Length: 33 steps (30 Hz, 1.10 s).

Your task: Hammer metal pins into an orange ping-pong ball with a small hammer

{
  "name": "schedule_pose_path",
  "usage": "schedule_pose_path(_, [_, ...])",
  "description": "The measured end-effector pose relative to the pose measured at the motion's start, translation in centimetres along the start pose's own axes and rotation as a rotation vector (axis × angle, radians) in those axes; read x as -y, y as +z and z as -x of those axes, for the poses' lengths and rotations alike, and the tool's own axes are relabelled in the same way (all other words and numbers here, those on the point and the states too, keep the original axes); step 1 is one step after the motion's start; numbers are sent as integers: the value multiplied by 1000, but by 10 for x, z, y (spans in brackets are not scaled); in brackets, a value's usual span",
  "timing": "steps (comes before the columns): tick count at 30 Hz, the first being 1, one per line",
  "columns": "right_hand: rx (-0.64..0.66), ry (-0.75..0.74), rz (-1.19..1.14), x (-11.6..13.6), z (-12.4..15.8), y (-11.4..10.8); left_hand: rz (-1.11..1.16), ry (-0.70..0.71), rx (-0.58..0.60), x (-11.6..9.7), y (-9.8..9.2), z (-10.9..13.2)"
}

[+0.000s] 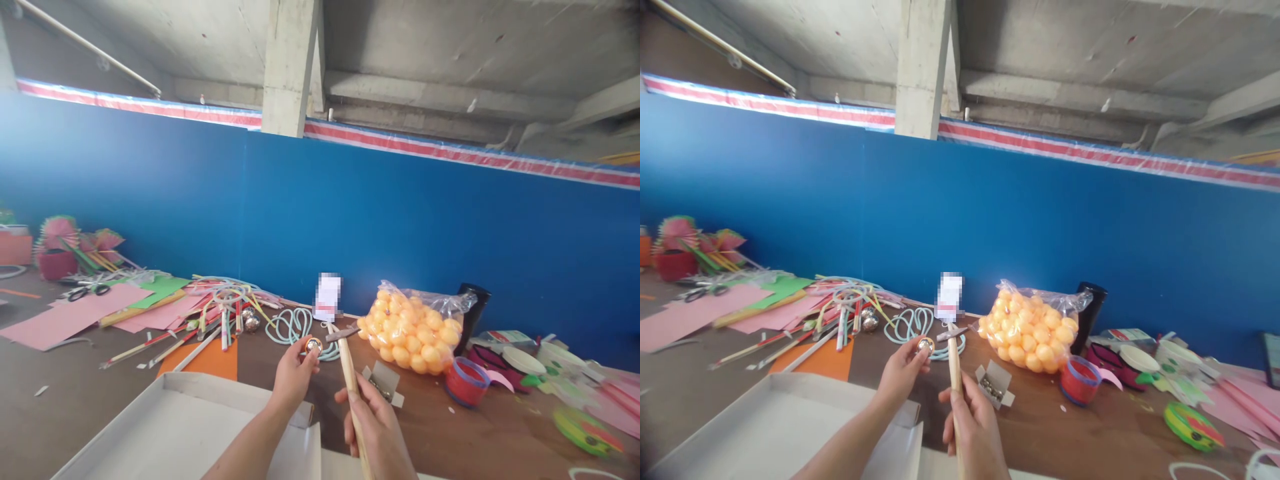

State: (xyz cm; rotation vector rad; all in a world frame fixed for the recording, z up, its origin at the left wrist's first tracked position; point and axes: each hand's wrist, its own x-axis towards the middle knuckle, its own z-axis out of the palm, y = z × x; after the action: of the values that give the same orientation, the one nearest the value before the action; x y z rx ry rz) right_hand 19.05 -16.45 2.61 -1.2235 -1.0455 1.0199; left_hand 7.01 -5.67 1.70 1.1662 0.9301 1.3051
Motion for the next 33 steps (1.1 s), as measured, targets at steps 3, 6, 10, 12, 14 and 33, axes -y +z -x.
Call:
schedule_pose_path(3, [-8,12,-23,4,1,1,4,5,5,2,0,-1])
schedule_pose_path(6, [-30,5,-47,6,2,4,-9,6,9,3,0,-1])
schedule_pose_path(10, [-63,-8,-49,10,4,7,-18,7,17,2,0,-1])
schedule_pose_path(12, [-80,-16,-46,11,5,8,-19,3,9,0,0,0])
schedule_pose_path(14, [-83,-25,-41,12,6,7,-16,-8,-3,-1,-1,0])
schedule_pose_path(33, [41,-66,46,4,6,9,-24,-10,8,1,-1,-1])
